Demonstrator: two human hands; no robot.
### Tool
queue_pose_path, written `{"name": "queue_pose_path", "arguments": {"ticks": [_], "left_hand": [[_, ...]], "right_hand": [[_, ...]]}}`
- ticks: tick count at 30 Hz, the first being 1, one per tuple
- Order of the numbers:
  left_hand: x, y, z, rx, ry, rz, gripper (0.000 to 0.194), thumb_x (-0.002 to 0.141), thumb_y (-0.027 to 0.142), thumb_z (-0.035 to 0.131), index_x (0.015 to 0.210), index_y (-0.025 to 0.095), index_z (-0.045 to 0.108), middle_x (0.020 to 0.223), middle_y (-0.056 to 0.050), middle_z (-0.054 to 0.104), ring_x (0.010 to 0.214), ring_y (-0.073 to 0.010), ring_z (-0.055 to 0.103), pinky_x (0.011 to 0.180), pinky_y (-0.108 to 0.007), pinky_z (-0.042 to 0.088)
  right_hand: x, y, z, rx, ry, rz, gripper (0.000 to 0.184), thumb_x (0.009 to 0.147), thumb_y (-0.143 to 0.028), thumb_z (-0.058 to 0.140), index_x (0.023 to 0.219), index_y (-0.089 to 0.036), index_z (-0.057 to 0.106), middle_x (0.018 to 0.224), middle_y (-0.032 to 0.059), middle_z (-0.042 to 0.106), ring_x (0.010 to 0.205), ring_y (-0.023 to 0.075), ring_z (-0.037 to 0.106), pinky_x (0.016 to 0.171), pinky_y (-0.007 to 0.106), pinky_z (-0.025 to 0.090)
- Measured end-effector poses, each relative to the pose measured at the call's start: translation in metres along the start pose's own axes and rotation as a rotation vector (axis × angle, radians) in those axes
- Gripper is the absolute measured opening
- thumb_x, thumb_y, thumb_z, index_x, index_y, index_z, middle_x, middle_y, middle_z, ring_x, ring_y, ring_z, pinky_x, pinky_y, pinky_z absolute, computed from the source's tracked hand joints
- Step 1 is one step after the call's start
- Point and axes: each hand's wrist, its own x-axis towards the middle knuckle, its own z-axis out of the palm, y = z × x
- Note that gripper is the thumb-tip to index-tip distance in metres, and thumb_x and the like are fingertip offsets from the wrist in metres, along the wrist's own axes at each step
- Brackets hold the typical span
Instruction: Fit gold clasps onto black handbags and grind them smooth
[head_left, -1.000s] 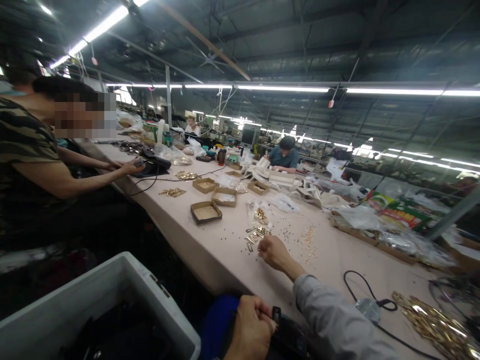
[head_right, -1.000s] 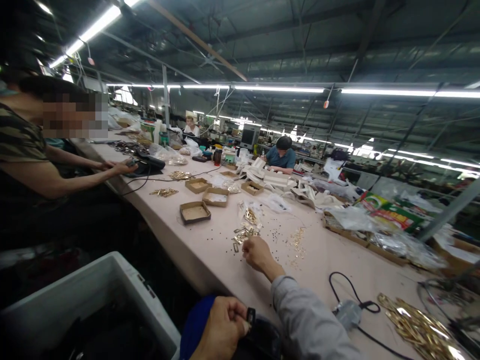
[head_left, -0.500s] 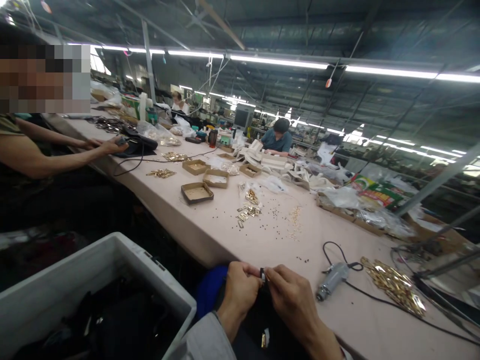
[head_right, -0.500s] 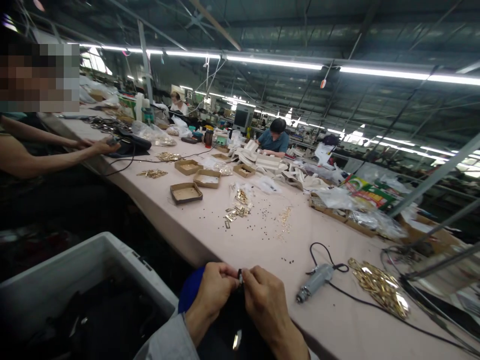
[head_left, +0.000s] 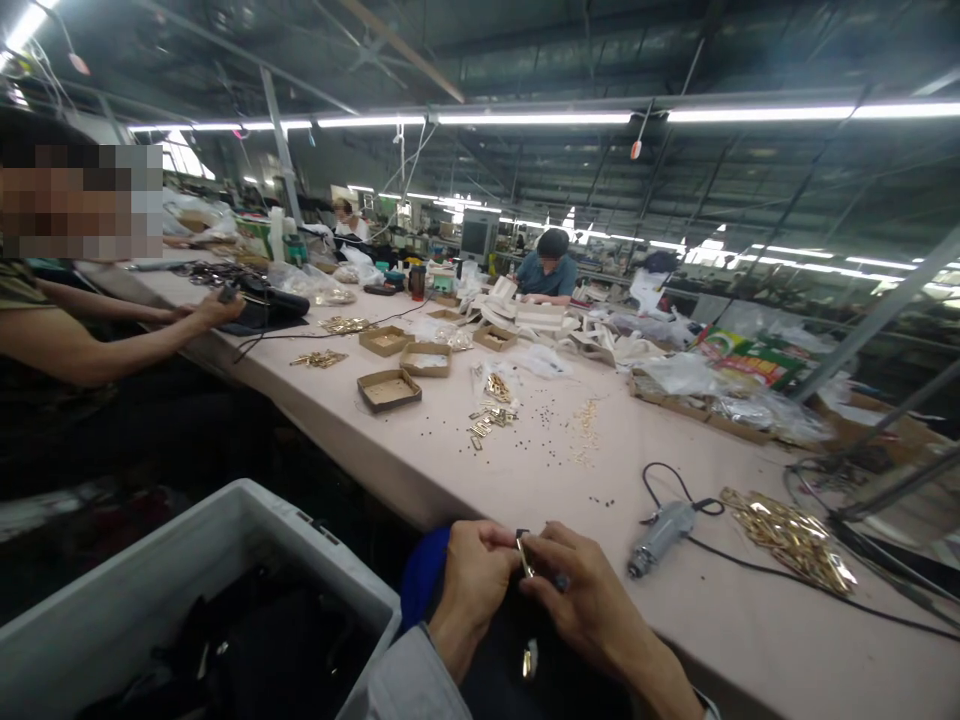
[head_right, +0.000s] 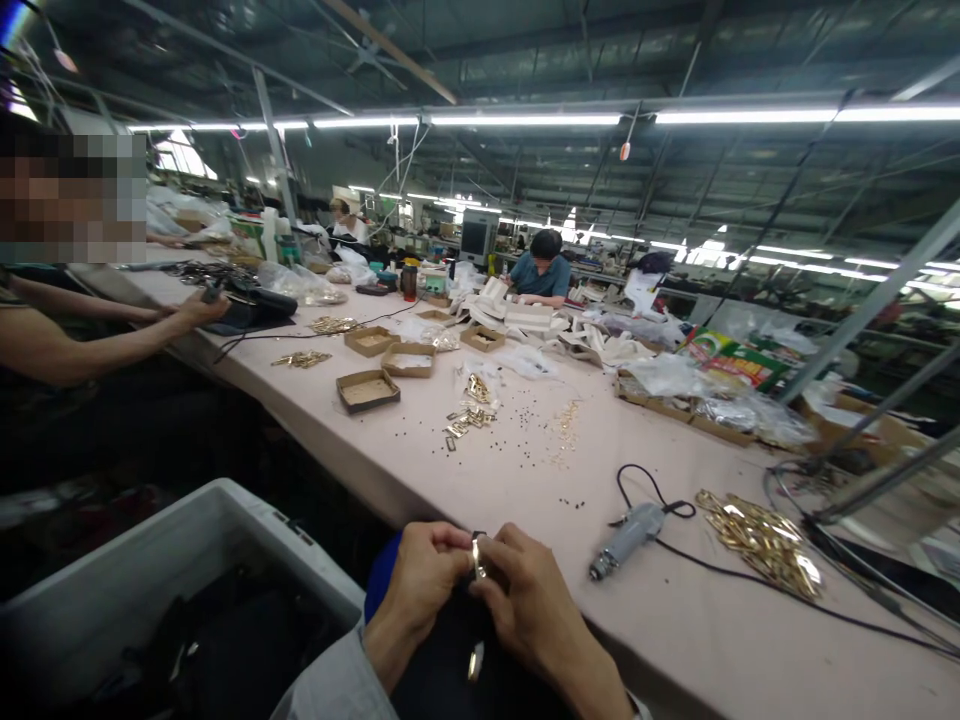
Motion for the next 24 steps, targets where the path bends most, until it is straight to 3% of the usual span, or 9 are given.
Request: {"name": "queue_pose_path", "arguments": {"ticks": [4, 7, 18, 24], "left_hand": [[-0.0022, 0.0012, 0.0, 0.01, -0.052, -0.006, 0.017, 0.055, 0.005, 0.066, 0.066, 0.011, 0.076, 0.056, -0.005, 0.07, 0.051, -0.0131, 0.059, 0.049, -0.021, 0.04], [-0.0022, 0.0032, 0.0014, 0.005, -0.067, -0.025, 0.019, 0.054, 0.006, 0.064, 0.067, 0.011, 0.077, 0.055, -0.005, 0.07, 0.051, -0.0132, 0.058, 0.048, -0.02, 0.039], [-0.0011, 0.0023, 0.0016, -0.014, -0.165, -0.016, 0.02, 0.058, 0.011, 0.07, 0.074, 0.009, 0.082, 0.058, -0.007, 0.07, 0.051, -0.0108, 0.055, 0.047, -0.019, 0.037], [-0.0009, 0.0046, 0.0031, 0.016, -0.109, -0.051, 0.021, 0.063, 0.017, 0.068, 0.075, 0.007, 0.082, 0.044, 0.0, 0.056, 0.037, -0.0043, 0.034, 0.039, -0.018, 0.024]], "right_hand": [[0.0039, 0.0081, 0.0032, 0.294, 0.026, 0.174, 0.032, 0.07, -0.01, 0.077, 0.099, -0.022, 0.069, 0.078, -0.0022, 0.065, 0.068, 0.0154, 0.058, 0.064, 0.027, 0.045], [0.0053, 0.0091, 0.005, 0.394, 0.02, 0.255, 0.038, 0.066, -0.008, 0.078, 0.1, -0.021, 0.065, 0.075, -0.0045, 0.066, 0.064, 0.0135, 0.056, 0.061, 0.025, 0.044], [0.0081, 0.0103, 0.0023, 0.502, 0.062, 0.283, 0.035, 0.065, -0.011, 0.084, 0.094, -0.02, 0.066, 0.066, -0.0073, 0.061, 0.061, 0.0116, 0.052, 0.058, 0.024, 0.039], [0.0079, 0.0104, 0.0037, 0.503, 0.066, 0.277, 0.035, 0.066, -0.005, 0.079, 0.094, -0.021, 0.066, 0.063, -0.0082, 0.06, 0.058, 0.0109, 0.052, 0.056, 0.023, 0.039]]}}
